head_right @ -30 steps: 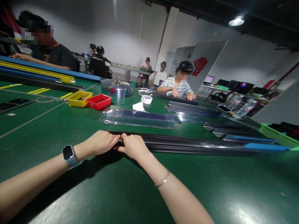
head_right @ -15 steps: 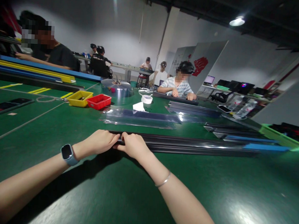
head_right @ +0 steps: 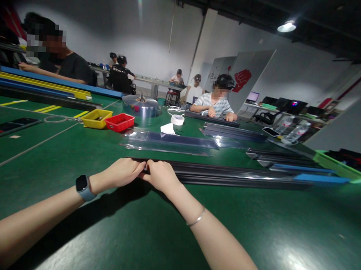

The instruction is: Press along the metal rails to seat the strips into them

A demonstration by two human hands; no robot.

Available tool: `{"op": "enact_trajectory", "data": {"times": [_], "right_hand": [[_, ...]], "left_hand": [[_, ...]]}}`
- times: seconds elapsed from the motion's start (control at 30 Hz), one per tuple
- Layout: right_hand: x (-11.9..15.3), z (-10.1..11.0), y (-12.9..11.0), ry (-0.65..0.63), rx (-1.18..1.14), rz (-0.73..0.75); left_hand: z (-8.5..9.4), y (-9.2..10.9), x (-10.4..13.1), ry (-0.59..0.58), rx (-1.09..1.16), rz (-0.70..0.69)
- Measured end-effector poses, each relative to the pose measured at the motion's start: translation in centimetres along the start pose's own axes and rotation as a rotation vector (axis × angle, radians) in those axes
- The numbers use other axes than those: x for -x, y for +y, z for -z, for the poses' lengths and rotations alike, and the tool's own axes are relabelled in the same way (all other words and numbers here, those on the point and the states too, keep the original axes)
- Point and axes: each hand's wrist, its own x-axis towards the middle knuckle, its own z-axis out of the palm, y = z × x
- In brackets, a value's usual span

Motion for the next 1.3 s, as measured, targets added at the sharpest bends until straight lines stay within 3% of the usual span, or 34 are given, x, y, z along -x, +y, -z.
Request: {"op": "enact_trajectory", "data": {"times": [0.17,0.33,0.57,0.83,1.1,1.3], "right_hand": [[-0.2,-0.7,-0.1,-0.039,0.013,0.017],[-0.2,-1.2,-0.1,-0.025,0.039,0.066],[0.1,-0.3,0.0,-0.002,0.058,0.023],[0.5,0.1,0.8,-0.120,0.127,-0.028],[0.4,0.0,0.7,-0.119,0.120,0.020],[0.4,0.3,0.9,-0.086,0.146,-0.001]], "left_hand": [[-0.1,-0.1,0.0,0.008,-0.034,-0.017],[0.1,-0.1,0.1,0.032,-0.069,0.080],[-0.5,0.3,0.1,0.051,-0.069,0.049],[-1.7,0.2,-0.1,0.100,-0.055,0.122],[-1.5,0.0,-0.3,0.089,-0.010,0.151],[-1.4,-1.0,0.0,0.015,-0.047,0.140]]}}
